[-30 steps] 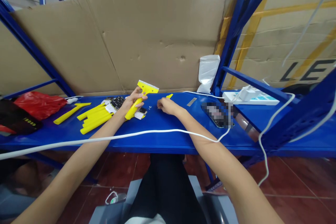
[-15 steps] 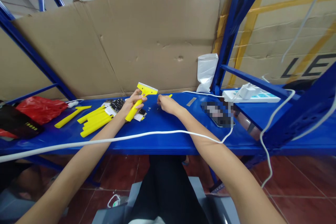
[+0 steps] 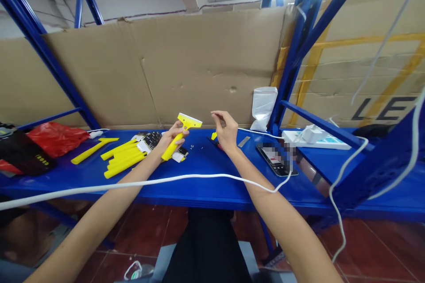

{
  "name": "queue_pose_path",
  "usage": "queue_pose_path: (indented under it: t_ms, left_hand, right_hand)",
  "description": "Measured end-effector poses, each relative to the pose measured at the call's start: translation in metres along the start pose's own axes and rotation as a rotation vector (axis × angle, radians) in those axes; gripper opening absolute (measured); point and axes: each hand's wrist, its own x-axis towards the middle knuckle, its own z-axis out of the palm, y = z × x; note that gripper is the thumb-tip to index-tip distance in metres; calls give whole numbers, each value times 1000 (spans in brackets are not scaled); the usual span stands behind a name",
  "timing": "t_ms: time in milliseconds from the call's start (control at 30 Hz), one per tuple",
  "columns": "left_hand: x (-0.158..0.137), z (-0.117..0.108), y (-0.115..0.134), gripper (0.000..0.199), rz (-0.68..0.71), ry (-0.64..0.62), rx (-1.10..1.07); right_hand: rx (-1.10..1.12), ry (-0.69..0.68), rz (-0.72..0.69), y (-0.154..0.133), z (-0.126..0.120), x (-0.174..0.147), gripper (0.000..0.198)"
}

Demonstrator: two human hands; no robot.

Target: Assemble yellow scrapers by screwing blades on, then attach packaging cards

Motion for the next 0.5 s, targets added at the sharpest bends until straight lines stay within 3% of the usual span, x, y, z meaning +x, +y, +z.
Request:
queue_pose_path:
  t_ms: [100,233,500]
  left_hand:
    - [0,1,-1,51,-3,-10,24]
    - [1,0,-2,49,-14,-19,49]
    - [7,-4,-8,53,-41,-18,107]
  right_hand:
    - [41,-42,-20,-3,2,-1,18]
    - [80,-201,-18,-3,7,-6,19]
    - [178,-350,243,12,16,-13,39]
